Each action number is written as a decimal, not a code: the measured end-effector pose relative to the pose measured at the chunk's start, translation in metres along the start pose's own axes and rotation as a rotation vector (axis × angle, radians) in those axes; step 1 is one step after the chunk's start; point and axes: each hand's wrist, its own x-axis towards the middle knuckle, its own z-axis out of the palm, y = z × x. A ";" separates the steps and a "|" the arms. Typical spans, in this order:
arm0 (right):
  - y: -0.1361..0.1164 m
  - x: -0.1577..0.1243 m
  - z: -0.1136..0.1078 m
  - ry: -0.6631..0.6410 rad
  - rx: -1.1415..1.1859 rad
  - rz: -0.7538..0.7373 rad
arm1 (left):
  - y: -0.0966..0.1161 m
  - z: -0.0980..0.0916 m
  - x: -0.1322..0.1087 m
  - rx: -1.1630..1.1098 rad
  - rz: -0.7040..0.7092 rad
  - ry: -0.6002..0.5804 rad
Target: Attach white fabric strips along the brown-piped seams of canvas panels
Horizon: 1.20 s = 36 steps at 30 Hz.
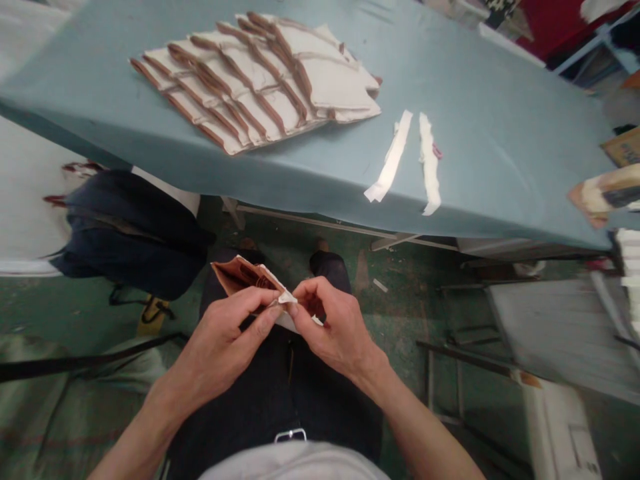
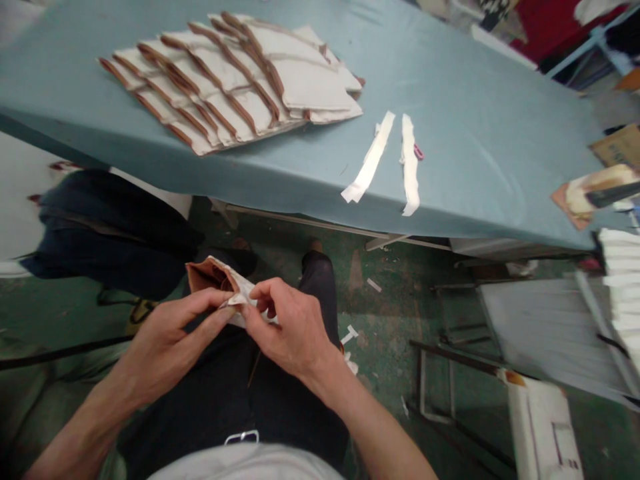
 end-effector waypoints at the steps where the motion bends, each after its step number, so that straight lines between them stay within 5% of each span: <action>1: 0.000 0.001 -0.002 0.032 -0.049 -0.080 | 0.001 0.000 0.000 0.003 0.004 0.003; 6: -0.004 0.012 -0.011 0.074 -0.277 -0.403 | 0.006 0.004 0.002 0.045 0.008 0.073; 13: -0.009 0.016 -0.016 0.012 -0.368 -0.469 | 0.013 0.006 0.004 0.059 0.022 0.128; 27: -0.013 0.014 -0.006 -0.153 0.372 0.335 | 0.015 0.004 0.011 -0.175 -0.095 0.026; 36: -0.004 0.022 -0.021 -0.416 0.636 0.510 | 0.013 0.002 0.015 -0.217 -0.139 -0.126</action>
